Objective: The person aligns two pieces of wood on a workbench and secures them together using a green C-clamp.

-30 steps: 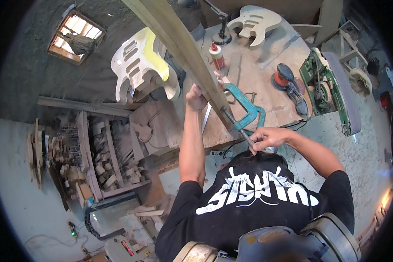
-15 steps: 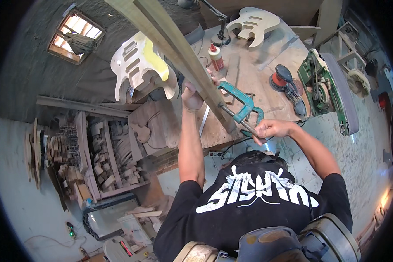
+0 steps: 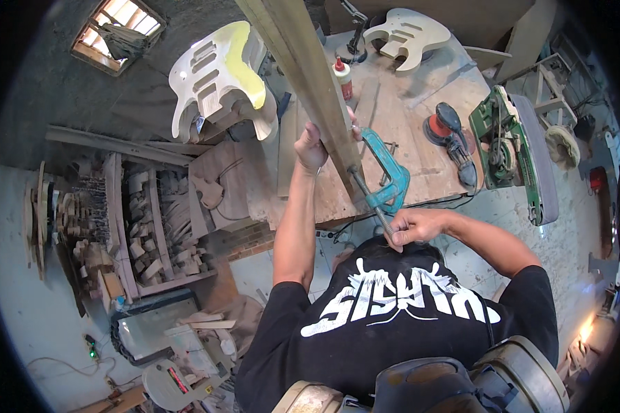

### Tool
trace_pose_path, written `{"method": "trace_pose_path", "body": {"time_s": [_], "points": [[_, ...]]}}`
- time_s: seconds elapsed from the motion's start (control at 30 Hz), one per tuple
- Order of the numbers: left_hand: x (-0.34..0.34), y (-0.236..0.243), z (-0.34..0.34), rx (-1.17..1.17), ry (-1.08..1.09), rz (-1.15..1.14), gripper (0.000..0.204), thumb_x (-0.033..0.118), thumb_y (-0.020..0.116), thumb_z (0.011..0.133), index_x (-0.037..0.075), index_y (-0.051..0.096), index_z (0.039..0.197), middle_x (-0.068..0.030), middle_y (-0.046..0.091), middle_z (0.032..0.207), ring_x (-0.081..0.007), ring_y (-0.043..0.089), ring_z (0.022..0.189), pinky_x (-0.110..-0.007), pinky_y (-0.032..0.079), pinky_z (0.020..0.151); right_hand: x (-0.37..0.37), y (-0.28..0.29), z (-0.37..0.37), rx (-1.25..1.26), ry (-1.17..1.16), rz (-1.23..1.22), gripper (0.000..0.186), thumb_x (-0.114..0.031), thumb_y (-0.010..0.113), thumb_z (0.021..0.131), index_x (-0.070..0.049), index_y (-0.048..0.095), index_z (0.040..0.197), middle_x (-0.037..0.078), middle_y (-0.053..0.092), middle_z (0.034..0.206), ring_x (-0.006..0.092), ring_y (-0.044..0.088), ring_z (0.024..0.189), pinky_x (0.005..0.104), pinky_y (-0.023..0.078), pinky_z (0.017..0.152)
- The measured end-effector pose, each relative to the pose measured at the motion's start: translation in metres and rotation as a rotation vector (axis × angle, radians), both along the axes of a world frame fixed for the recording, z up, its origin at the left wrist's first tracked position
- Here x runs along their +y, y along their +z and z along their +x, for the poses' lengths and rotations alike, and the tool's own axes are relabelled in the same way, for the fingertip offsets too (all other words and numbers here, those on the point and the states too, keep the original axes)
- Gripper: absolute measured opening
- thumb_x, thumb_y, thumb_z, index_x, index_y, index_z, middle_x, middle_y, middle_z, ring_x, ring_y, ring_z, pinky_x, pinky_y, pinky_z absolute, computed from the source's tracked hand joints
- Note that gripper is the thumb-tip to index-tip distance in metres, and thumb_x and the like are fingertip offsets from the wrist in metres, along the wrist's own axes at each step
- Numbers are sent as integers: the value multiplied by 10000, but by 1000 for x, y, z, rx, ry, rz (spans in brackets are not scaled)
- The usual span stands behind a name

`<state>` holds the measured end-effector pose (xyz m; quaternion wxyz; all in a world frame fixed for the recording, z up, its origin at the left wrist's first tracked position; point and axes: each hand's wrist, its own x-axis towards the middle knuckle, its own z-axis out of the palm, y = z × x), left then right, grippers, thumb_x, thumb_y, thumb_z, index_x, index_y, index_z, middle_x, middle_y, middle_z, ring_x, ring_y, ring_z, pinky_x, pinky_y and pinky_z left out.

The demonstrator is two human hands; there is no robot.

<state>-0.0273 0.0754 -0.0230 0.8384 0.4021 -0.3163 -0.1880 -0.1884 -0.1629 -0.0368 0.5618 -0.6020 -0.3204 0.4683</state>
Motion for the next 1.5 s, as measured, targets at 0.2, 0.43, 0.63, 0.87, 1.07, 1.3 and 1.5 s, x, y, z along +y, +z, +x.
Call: {"method": "trace_pose_path", "body": {"time_s": [0.2, 0.43, 0.63, 0.87, 1.07, 1.3, 1.5], "points": [[-14, 3, -13, 40, 146, 29, 954, 853, 502, 771, -30, 566, 1127, -136, 605, 992, -245, 639, 868, -391, 526, 769, -10, 3, -2, 38, -30, 10, 496, -490, 574, 976, -38, 678, 800, -12, 580, 695, 104, 496, 675, 300, 372, 616], [-27, -13, -12, -73, 80, 129, 940, 821, 475, 817, -43, 559, 1180, -146, 602, 1039, -264, 644, 896, -411, 524, 805, -13, -2, -3, 158, 103, 3, 496, -463, 669, 920, 16, 650, 794, 60, 610, 785, 172, 552, 765, 325, 427, 719], [-40, -32, -2, -76, 56, 254, 863, 745, 467, 888, -47, 559, 1219, -108, 616, 938, -235, 622, 904, -370, 498, 831, -49, -7, 4, 302, 89, -47, 430, -424, 647, 929, -19, 701, 796, 50, 640, 761, 149, 551, 746, 297, 422, 737], [-80, -6, 4, -108, 264, 243, 585, 663, 548, 915, 105, 457, 766, 65, 362, 707, -65, 323, 652, -255, 234, 580, -83, -24, -19, 356, -565, 249, 627, -520, 436, 995, -24, 595, 645, 63, 512, 611, 211, 512, 675, 332, 399, 713], [-79, -12, 19, 11, 175, 305, 710, 595, 534, 954, -1, 467, 1334, -84, 615, 1091, -183, 622, 972, -329, 524, 817, -72, -33, -13, 386, -1293, 227, 699, -594, 329, 1013, -48, 538, 630, 62, 468, 611, 238, 493, 657, 357, 421, 733], [-87, -5, 22, -25, 322, 237, 702, 573, 595, 940, 31, 481, 1372, 0, 565, 1158, -120, 484, 1032, -280, 366, 932, -79, -34, 28, 265, -1575, 211, 559, -612, 380, 1013, -109, 582, 875, 58, 615, 747, 201, 593, 681, 379, 507, 708], [-91, 3, 16, -117, 436, 235, 690, 540, 623, 938, 24, 485, 1375, -27, 582, 1234, -138, 505, 1110, -288, 361, 993, -99, -25, 49, -513, -1562, -235, 512, -532, 511, 992, -40, 630, 1071, 79, 683, 890, 236, 659, 889, 366, 503, 864]]}}
